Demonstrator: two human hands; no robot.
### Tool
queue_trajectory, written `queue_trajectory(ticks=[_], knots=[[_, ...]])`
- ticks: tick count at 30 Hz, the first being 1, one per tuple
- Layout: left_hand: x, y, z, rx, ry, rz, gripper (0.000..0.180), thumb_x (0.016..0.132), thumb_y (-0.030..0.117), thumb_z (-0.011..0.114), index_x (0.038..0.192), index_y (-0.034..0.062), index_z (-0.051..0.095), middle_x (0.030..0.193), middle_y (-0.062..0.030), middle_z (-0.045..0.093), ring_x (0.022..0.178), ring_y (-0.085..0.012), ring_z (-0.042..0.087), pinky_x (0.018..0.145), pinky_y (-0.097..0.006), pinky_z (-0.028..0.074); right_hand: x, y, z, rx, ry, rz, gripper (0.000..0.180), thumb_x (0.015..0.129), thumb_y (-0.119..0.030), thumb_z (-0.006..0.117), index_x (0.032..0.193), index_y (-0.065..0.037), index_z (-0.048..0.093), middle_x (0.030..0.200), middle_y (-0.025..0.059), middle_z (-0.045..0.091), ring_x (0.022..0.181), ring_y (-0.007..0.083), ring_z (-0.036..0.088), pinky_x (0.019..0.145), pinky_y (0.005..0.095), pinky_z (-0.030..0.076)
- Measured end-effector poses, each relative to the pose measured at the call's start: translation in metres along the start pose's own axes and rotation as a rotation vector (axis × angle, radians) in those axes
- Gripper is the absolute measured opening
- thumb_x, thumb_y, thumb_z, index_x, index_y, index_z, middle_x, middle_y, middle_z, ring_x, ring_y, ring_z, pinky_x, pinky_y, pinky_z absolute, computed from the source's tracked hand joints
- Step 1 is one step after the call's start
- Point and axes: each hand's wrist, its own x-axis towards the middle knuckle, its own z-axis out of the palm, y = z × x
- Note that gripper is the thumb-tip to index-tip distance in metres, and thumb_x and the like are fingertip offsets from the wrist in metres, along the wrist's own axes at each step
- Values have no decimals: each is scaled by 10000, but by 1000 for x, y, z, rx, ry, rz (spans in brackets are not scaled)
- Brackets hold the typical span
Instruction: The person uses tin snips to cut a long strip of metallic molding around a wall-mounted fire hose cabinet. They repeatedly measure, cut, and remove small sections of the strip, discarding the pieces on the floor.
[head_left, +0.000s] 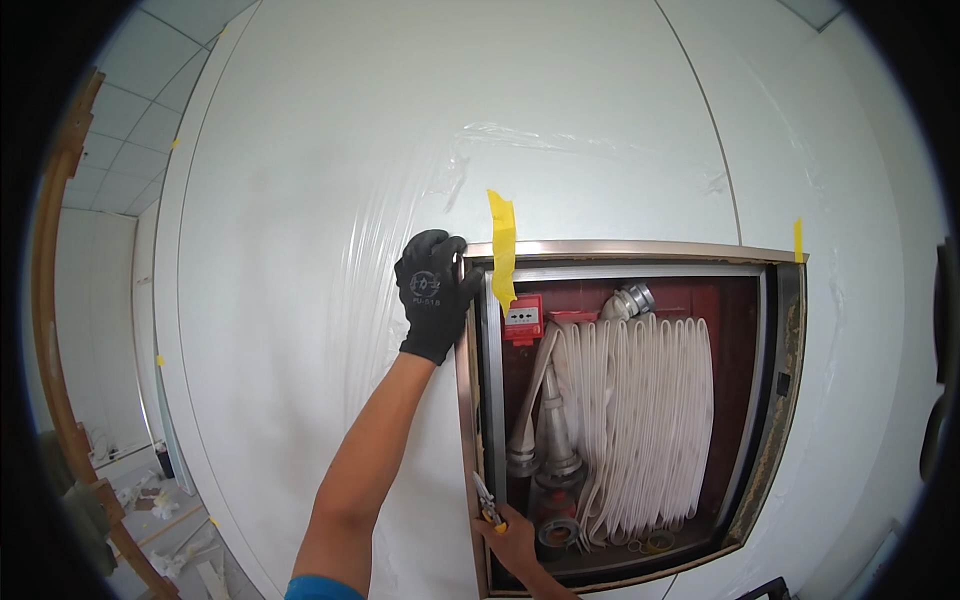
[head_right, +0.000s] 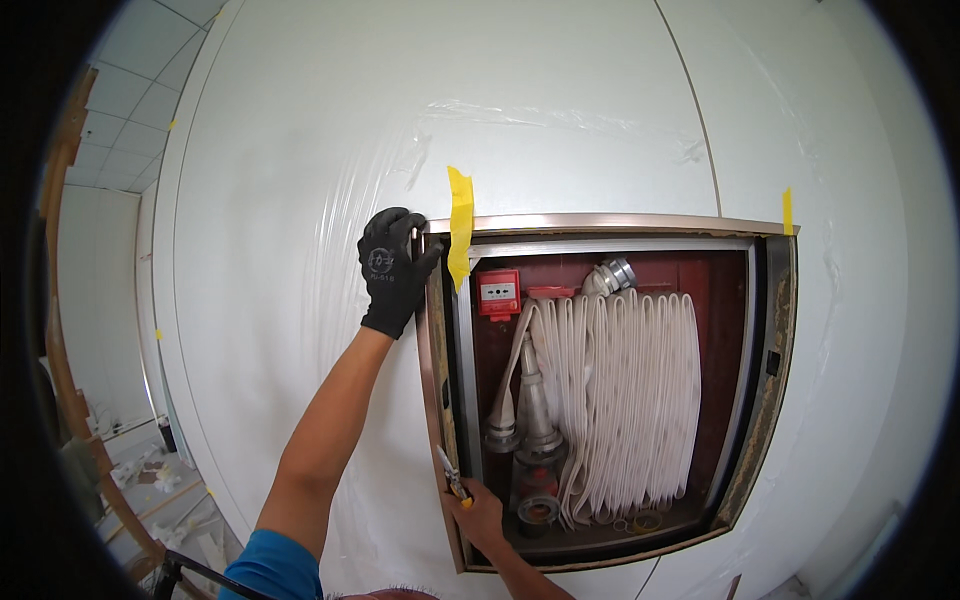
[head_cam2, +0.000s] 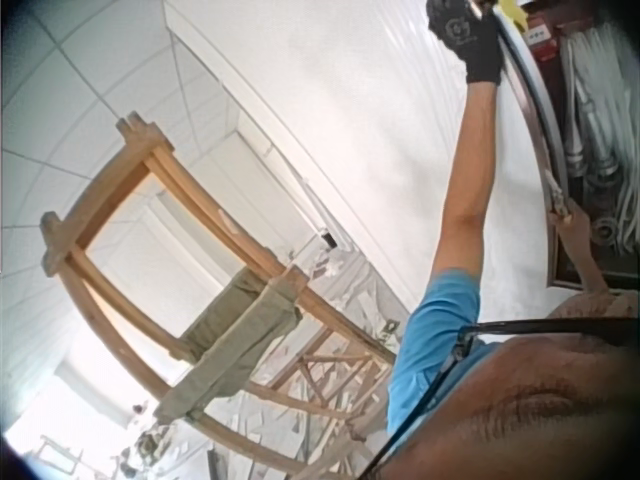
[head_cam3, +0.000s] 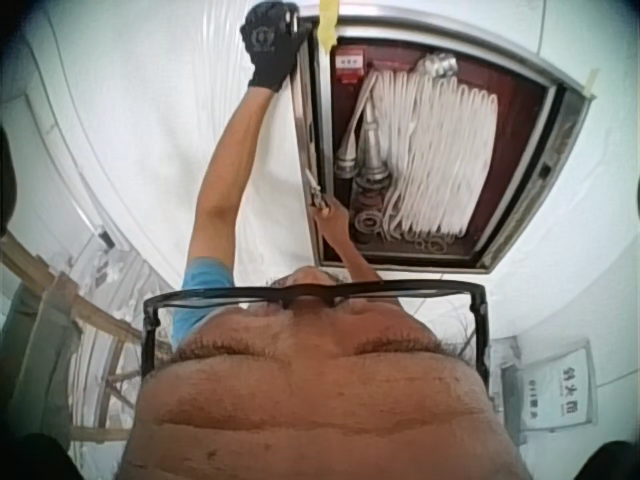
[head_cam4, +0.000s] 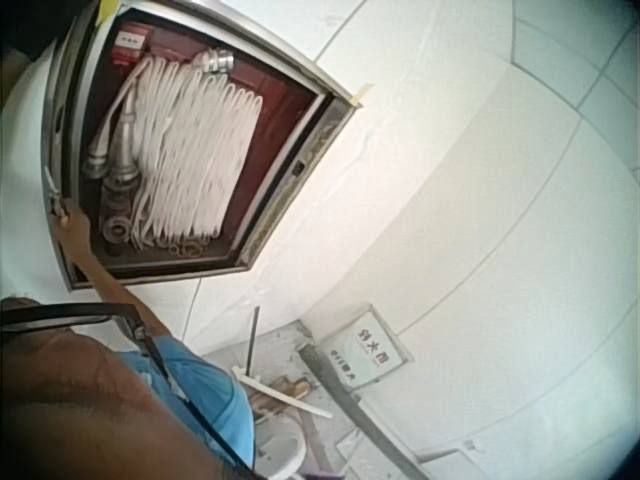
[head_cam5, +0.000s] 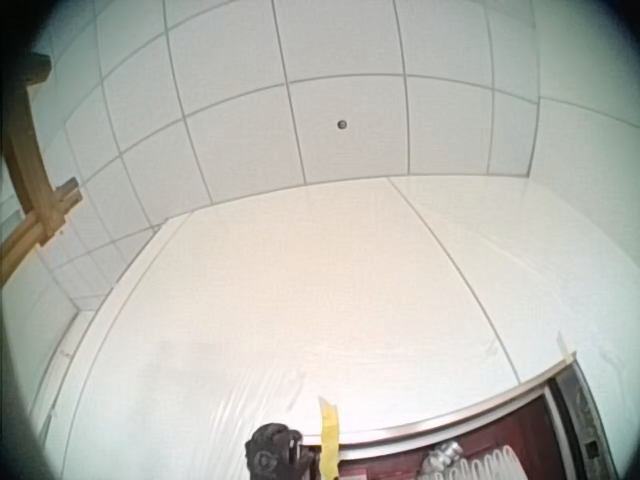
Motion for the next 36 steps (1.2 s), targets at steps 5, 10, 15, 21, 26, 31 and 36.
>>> queue_trajectory(ticks=[5,10,15,21,26,31,36], knots=[[11,1,5,13,56,23,391,683,255,763,1007,125,587,1049,-81,564,1067,-297,535,892,-462,407,-1,-1,2,41,13,-23,344,825,-286,805,963,-5,659,685,74,575,571,137,535,534,327,436],[19,-5,5,-31,45,55,392,659,276,773,963,113,585,1026,-77,560,1049,-306,543,871,-462,419,-1,3,4,44,20,-34,310,833,-262,805,947,-13,660,674,58,560,559,117,515,516,324,418],[20,-12,4,-65,26,84,387,659,294,783,944,111,596,1064,-79,570,1156,-321,532,942,-468,404,-1,-4,-2,11,-64,99,338,829,-225,776,1073,-10,687,851,141,683,720,237,666,677,343,528],[17,-18,6,-80,-2,71,380,677,284,789,968,116,610,1154,-87,570,1260,-330,489,1003,-472,377,1,-9,-4,-10,-97,137,345,828,-244,775,1072,-16,687,851,140,684,723,242,671,677,350,528],[13,-16,10,-114,16,49,391,674,274,806,973,114,611,1174,-90,566,1277,-336,479,1015,-483,377,2,-2,-3,-3,-89,121,357,827,-259,772,1075,-17,686,854,141,683,730,254,674,676,359,528],[19,-18,2,-103,-67,69,460,638,257,875,988,101,621,1229,-92,556,1299,-349,473,1046,-470,409,3,2,0,9,-87,141,361,827,-264,770,1074,-15,684,852,144,678,728,259,669,670,360,524],[23,-31,-4,-205,-171,69,505,603,301,898,1005,123,650,1285,-87,560,1351,-359,442,1065,-479,394,2,3,0,9,-72,130,359,833,-260,767,1083,-18,681,838,143,672,718,259,663,664,366,521]])
